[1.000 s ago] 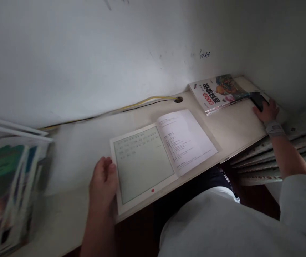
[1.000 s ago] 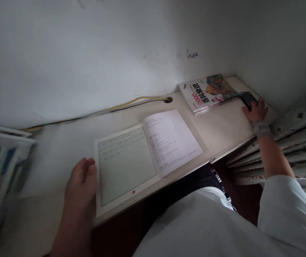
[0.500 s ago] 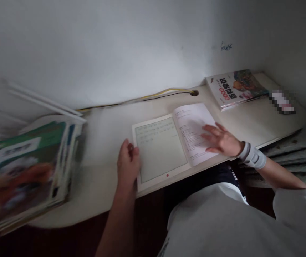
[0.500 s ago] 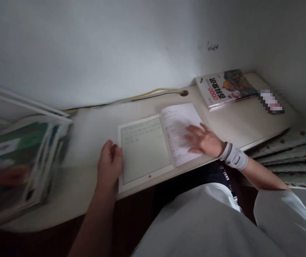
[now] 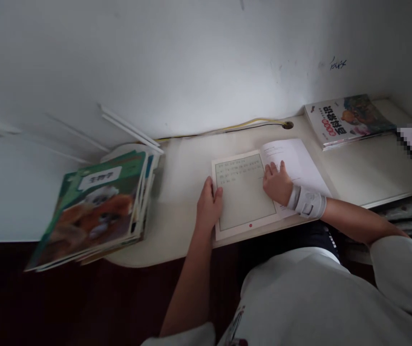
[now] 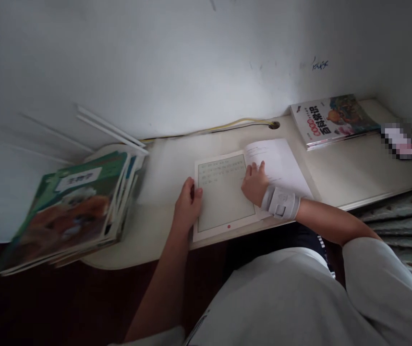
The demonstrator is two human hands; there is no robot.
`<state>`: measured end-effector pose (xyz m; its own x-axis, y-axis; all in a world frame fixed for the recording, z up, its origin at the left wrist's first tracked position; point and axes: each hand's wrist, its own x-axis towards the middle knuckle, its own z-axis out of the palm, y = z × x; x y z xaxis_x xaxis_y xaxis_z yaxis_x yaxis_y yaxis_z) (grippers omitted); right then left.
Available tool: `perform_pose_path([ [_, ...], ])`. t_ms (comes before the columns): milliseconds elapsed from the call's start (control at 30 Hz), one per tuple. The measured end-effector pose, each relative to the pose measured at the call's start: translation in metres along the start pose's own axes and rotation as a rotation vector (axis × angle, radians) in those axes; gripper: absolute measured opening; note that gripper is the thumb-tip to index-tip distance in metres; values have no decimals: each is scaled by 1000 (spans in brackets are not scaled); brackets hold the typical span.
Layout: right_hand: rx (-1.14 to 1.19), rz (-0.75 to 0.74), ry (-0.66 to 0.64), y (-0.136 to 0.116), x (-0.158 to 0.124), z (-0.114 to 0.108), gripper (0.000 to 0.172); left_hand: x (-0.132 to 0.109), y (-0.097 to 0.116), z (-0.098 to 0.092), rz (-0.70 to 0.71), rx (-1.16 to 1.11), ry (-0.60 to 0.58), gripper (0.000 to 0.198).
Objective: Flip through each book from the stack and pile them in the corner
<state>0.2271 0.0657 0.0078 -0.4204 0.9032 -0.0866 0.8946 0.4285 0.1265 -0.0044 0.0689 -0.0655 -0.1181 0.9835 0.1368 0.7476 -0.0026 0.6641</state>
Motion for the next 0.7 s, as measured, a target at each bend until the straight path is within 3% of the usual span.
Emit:
perform_pose_path([
  [233, 94, 106, -17, -4, 2, 4, 47, 0, 1, 0, 37, 51, -22, 62],
  [467, -13, 122, -72, -2, 0, 2, 47, -1, 2, 1, 55, 88, -34, 62],
  [600, 62, 28, 69, 22, 11, -3, 43, -1, 5, 1, 83, 105, -53, 60],
  [700, 77, 52, 188, 55, 40, -4, 42, -1, 7, 1, 98, 111, -59, 58],
])
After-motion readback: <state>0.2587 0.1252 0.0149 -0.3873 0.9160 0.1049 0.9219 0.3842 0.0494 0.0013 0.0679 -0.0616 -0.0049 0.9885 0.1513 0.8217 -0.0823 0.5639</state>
